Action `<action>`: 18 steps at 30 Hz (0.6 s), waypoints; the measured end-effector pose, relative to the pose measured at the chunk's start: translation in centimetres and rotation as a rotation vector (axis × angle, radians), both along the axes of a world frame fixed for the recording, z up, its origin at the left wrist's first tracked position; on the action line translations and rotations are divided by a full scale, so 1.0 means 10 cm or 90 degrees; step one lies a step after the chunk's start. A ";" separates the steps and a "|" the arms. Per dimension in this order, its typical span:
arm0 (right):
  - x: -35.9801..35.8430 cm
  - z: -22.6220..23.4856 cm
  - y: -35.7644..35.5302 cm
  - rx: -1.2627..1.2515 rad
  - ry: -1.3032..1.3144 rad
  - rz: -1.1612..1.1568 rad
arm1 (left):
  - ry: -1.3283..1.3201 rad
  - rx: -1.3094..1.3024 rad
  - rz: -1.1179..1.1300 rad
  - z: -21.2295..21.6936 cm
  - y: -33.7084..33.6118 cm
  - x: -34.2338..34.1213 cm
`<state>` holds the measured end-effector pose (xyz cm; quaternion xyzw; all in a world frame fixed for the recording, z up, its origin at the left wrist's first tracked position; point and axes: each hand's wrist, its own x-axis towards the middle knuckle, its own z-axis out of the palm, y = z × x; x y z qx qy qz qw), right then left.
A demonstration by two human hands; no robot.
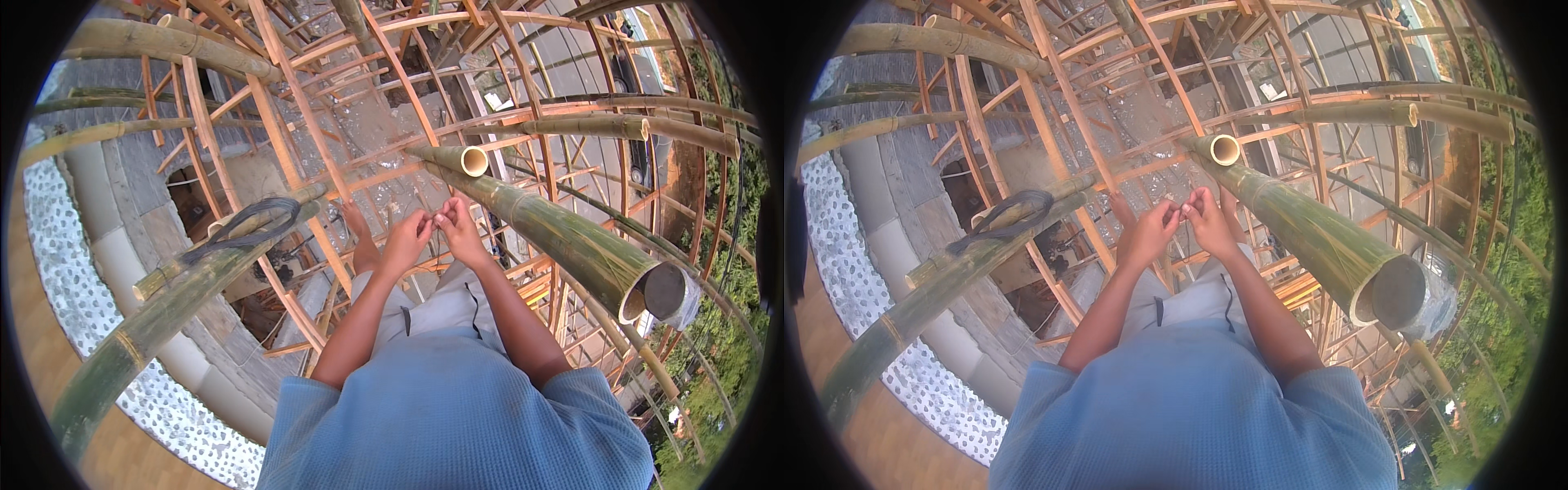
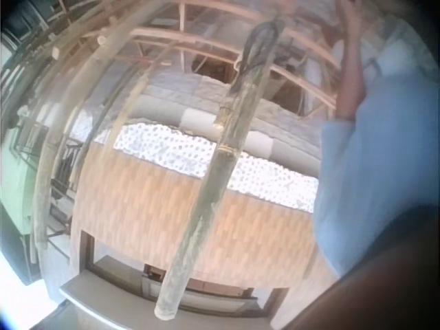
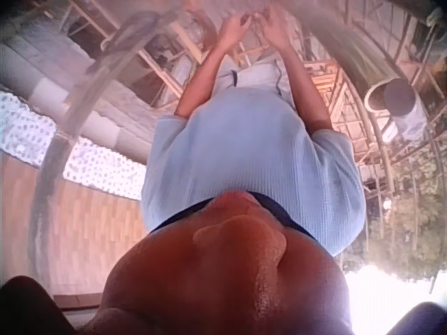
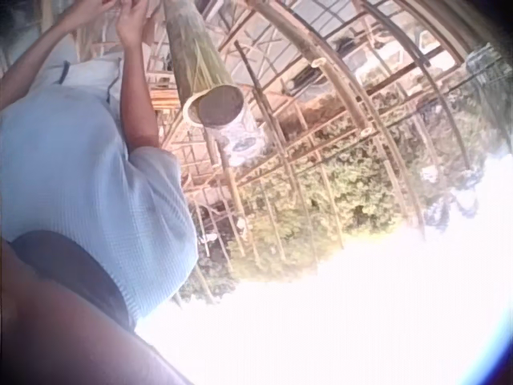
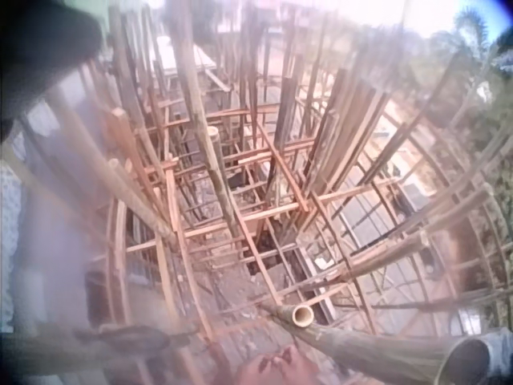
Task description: The person is assembling a bamboo scaffolding structure. They position bamboo poles, secure them with wire ties using pliers, and use a hammer to adjust the joints.
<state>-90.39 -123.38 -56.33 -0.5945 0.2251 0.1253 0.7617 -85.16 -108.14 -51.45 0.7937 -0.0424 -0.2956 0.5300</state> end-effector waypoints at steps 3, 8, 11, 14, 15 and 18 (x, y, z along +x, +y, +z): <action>0.17 0.48 -0.04 0.248 0.181 -0.023 | -0.082 -0.046 -0.072 -0.02 0.13 0.08; 0.08 0.72 -0.41 -0.023 0.204 0.238 | -0.244 0.105 -0.169 -0.08 0.44 0.46; -0.20 0.91 -0.74 -0.225 0.124 0.312 | -0.235 0.145 -0.349 -0.08 0.52 0.66; -0.63 0.94 -1.30 -0.264 0.107 0.244 | -0.275 0.123 -0.467 -0.09 0.43 0.69; -0.80 1.02 -1.58 -0.284 0.127 0.215 | -0.302 0.104 -0.484 -0.08 0.38 0.70; -1.21 1.40 -2.42 -0.363 0.243 0.192 | -0.393 0.046 -0.519 0.09 0.22 0.74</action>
